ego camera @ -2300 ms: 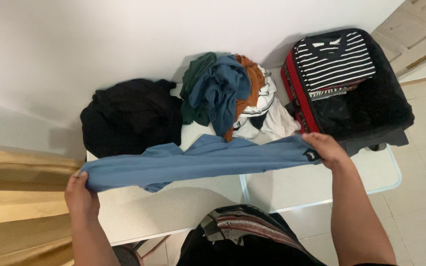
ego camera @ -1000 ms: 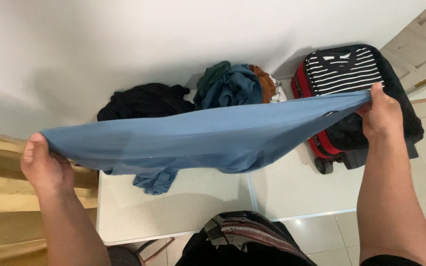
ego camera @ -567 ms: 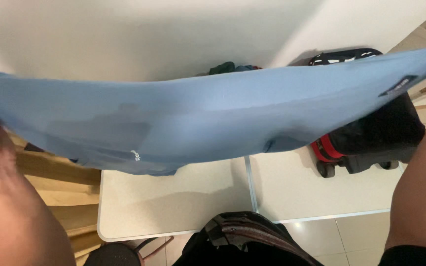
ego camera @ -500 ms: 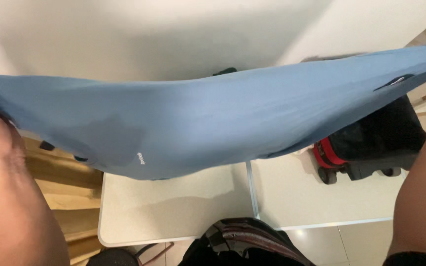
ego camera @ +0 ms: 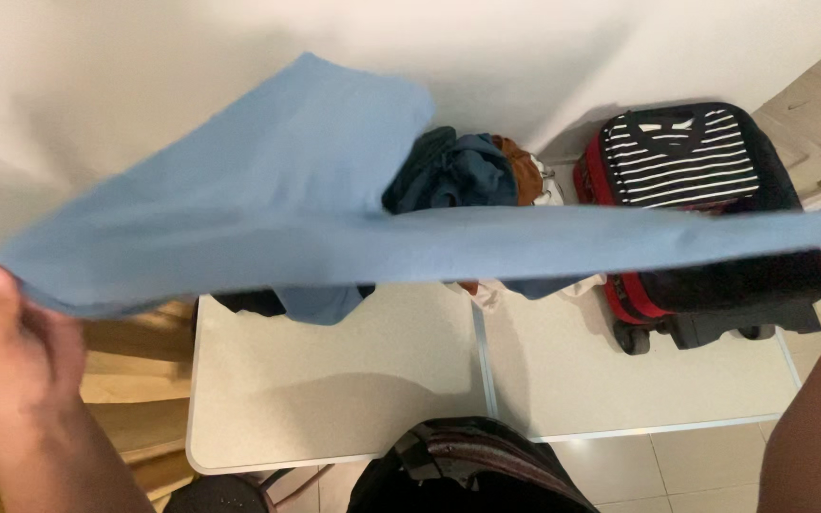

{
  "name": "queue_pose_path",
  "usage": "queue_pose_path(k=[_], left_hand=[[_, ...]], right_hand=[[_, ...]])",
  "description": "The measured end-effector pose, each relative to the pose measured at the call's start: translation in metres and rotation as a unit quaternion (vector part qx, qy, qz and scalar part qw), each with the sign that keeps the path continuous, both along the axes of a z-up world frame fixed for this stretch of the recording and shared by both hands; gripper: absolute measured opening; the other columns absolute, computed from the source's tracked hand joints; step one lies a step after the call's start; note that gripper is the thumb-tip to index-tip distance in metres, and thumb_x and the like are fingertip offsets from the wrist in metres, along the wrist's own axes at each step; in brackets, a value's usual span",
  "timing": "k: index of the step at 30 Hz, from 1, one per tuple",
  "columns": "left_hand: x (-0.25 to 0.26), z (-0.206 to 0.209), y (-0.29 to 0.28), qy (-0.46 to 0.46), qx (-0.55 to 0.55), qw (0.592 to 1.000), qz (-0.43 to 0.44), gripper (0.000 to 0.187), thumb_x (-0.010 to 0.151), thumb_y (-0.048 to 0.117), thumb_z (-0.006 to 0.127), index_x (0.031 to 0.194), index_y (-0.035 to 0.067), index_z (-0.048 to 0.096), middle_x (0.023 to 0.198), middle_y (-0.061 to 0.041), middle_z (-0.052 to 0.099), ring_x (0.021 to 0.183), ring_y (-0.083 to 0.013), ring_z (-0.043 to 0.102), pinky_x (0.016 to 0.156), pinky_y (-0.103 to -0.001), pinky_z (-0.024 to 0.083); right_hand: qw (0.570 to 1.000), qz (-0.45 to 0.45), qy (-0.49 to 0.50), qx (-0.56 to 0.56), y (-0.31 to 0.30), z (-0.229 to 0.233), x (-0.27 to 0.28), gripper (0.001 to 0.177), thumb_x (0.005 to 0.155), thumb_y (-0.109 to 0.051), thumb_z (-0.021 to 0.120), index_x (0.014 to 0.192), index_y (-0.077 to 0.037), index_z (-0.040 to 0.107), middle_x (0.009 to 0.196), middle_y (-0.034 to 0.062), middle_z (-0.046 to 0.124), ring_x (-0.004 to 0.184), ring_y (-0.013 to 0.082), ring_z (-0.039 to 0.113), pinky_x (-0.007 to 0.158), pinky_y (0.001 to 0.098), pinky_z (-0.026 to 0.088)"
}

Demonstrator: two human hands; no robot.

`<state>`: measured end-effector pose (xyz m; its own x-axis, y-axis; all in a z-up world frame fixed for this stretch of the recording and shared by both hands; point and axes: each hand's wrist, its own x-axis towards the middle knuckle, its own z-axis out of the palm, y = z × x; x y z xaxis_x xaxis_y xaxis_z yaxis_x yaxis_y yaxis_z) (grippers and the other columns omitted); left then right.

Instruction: The person folds a blue shirt and a black shirt on a table and places them into an open suitcase.

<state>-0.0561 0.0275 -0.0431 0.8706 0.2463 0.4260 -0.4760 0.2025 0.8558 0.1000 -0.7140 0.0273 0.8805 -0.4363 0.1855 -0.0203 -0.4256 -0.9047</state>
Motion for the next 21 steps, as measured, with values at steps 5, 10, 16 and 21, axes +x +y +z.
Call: queue_pose_path(k=[5, 10, 16, 21], left_hand=[[-0.044, -0.133, -0.009, 0.492, 0.133, 0.846, 0.157, 0.027, 0.106, 0.032, 0.053, 0.104, 0.009, 0.067, 0.109, -0.006, 0.07, 0.11, -0.0174, 0.059, 0.11, -0.035, 0.035], [-0.07, -0.252, -0.036, 0.625, 0.294, 0.717, 0.095, 0.04, 0.108, 0.039, 0.049, 0.126, 0.011, 0.07, 0.129, -0.015, 0.071, 0.128, -0.0334, 0.061, 0.112, -0.049, 0.04], [-0.062, -0.249, -0.106, 0.44, 0.608, 0.633, 0.191, 0.049, 0.091, 0.036, 0.071, 0.131, 0.009, 0.064, 0.125, -0.017, 0.068, 0.113, -0.0338, 0.067, 0.097, -0.047, 0.051], [-0.014, -0.158, -0.291, 0.198, 0.469, 0.843, -0.17, 0.082, 0.074, 0.03, 0.09, 0.143, 0.01, 0.049, 0.14, -0.02, 0.055, 0.131, -0.0384, 0.051, 0.108, -0.047, 0.041]], right_hand=[[0.937, -0.007, 0.333, -0.106, -0.027, -0.119, -0.078, 0.05, 0.116, -0.043, 0.047, 0.095, -0.002, 0.066, 0.082, 0.0131, 0.059, 0.077, 0.0269, 0.054, 0.073, 0.0432, 0.044], [0.883, 0.163, 0.423, -0.123, -0.018, -0.29, -0.089, 0.048, 0.1, -0.046, 0.059, 0.095, -0.001, 0.076, 0.079, 0.0109, 0.069, 0.072, 0.0217, 0.061, 0.069, 0.0377, 0.049], [0.905, 0.302, 0.292, -0.066, 0.072, -0.31, -0.123, 0.04, 0.1, -0.034, 0.066, 0.08, 0.001, 0.064, 0.066, 0.0066, 0.055, 0.062, 0.0152, 0.049, 0.056, 0.0329, 0.045], [0.916, 0.388, 0.095, -0.019, 0.19, -0.227, -0.142, 0.017, 0.092, -0.019, 0.073, 0.089, -0.003, 0.067, 0.086, 0.0027, 0.065, 0.077, 0.013, 0.061, 0.066, 0.0313, 0.049]])
